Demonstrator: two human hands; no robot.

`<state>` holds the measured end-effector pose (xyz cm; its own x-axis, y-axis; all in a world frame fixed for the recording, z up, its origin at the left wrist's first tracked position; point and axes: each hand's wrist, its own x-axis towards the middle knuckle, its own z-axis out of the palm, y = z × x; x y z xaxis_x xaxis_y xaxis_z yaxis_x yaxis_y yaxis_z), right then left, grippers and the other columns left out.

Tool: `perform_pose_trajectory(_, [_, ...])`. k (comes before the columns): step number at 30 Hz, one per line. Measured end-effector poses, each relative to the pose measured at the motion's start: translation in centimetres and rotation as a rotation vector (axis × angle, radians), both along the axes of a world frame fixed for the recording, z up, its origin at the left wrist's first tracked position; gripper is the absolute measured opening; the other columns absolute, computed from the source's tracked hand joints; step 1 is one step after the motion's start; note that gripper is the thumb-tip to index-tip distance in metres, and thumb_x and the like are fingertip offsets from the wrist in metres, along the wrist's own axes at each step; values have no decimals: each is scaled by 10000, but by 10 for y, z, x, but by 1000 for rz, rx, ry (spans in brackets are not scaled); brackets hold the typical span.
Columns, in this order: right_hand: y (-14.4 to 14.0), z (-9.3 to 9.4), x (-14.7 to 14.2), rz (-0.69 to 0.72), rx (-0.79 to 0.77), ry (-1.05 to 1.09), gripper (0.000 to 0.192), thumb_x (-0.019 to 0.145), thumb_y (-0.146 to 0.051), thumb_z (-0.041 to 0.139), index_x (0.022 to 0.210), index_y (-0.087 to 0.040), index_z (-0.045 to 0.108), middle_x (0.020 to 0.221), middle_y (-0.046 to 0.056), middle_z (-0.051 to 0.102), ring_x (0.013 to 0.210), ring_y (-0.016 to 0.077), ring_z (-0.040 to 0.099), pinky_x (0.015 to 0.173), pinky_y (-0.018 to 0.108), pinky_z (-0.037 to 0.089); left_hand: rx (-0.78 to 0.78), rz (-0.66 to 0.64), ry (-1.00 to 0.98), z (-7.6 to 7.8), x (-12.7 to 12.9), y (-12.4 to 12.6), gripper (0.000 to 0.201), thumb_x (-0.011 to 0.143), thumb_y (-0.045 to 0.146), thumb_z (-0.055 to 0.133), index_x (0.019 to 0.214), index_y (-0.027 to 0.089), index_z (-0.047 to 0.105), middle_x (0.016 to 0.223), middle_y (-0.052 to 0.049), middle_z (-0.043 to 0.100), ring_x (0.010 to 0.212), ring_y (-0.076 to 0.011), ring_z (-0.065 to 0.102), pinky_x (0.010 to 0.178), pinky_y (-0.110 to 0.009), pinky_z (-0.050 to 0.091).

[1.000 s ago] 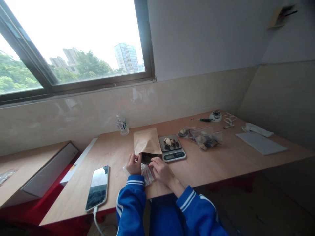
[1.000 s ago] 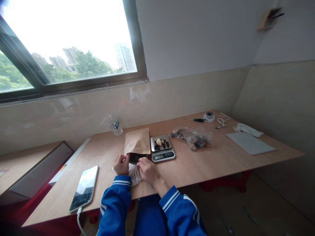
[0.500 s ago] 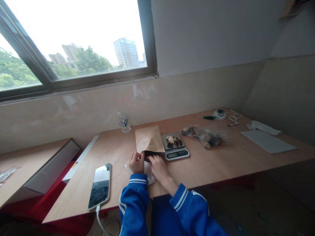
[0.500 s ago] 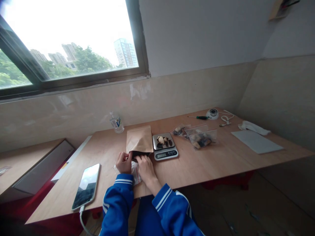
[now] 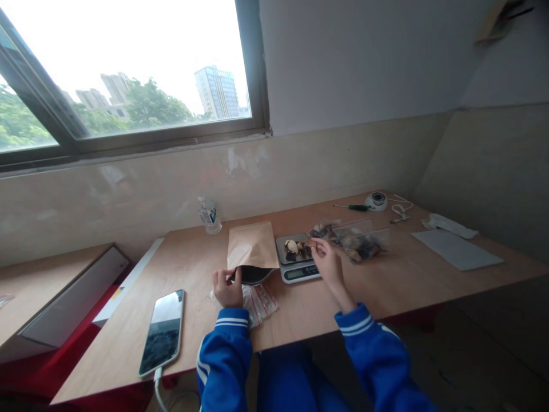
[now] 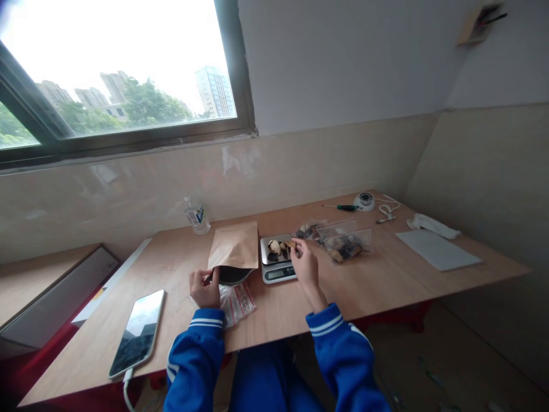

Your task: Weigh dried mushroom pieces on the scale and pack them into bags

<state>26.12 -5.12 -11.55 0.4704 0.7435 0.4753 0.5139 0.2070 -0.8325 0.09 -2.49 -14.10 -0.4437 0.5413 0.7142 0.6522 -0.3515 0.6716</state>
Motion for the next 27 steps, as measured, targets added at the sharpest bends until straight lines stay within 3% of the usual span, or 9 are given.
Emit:
perform_pose_trajectory(4, [50, -6, 22, 16, -66, -143, 263, 802, -173, 487, 1030, -158, 617, 976, 121, 701, 915, 218, 665, 796, 354, 518, -18, -56, -44, -2, -1, 1, 244, 746, 407, 615, 693, 179, 545, 730, -3, 508, 611, -115, 489, 515, -230, 404])
perform_pose_trajectory(7, [65, -13, 25, 108, -151, -198, 262, 813, -155, 484, 1033, -155, 626, 981, 122, 702, 921, 212, 664, 822, 348, 505, -60, -109, -128, -5, -2, 4, 239, 740, 394, 622, 794, 172, 553, 837, -28, 533, 724, -137, 533, 523, -222, 412])
perform_pose_trajectory(10, [56, -17, 27, 179, -97, -152, 294, 857, -177, 427, 1092, -155, 603, 1035, 122, 689, 964, 204, 649, 838, 345, 500, -92, -114, -215, -6, -4, 8, 306, 731, 409, 634, 916, 173, 573, 974, -62, 556, 843, -163, 557, 570, -230, 430])
perform_pose_trajectory(14, [21, -5, 19, 97, 67, -135, 274, 864, -193, 402, 1035, -160, 613, 1022, 107, 679, 970, 218, 625, 872, 383, 477, -99, -185, -291, -9, -8, 14, 311, 766, 423, 595, 965, 187, 620, 1074, -86, 617, 990, -198, 574, 709, -269, 463])
perform_pose_trajectory(16, [0, 6, 3, 102, 128, -198, 251, 850, -164, 402, 950, -174, 632, 940, 85, 680, 921, 218, 615, 870, 395, 467, -133, -199, -302, -11, -8, 15, 276, 771, 438, 582, 882, 192, 644, 1025, -74, 654, 951, -196, 599, 677, -259, 471])
perform_pose_trajectory(19, [-27, 19, -36, 339, 159, -285, 273, 834, -106, 393, 897, -199, 642, 886, 51, 664, 899, 198, 599, 854, 372, 476, -153, -124, -231, -11, -5, 12, 257, 759, 455, 587, 784, 206, 642, 829, -31, 672, 739, -157, 606, 552, -230, 449])
perform_pose_trajectory(21, [-38, 21, -67, 562, 151, -340, 347, 822, -68, 381, 1020, -214, 625, 992, 41, 655, 987, 176, 582, 890, 343, 476, -104, -20, -128, -8, -2, 7, 245, 761, 442, 586, 695, 208, 619, 689, -1, 630, 599, -122, 550, 522, -220, 419])
perform_pose_trajectory(23, [-42, 20, -97, 676, 117, -440, 434, 819, -53, 362, 1185, -183, 556, 1170, 70, 604, 1126, 176, 521, 963, 337, 446, -31, 89, -32, -4, 1, 0, 277, 766, 411, 583, 587, 200, 565, 593, 15, 563, 506, -95, 471, 499, -215, 376])
perform_pose_trajectory(27, [-36, 10, -140, 634, -45, -613, 464, 801, -64, 392, 1252, -90, 501, 1247, 151, 555, 1177, 237, 487, 961, 352, 450, 76, 139, 86, 1, 4, -8, 327, 761, 350, 576, 489, 195, 485, 502, 24, 455, 453, -86, 385, 476, -219, 310])
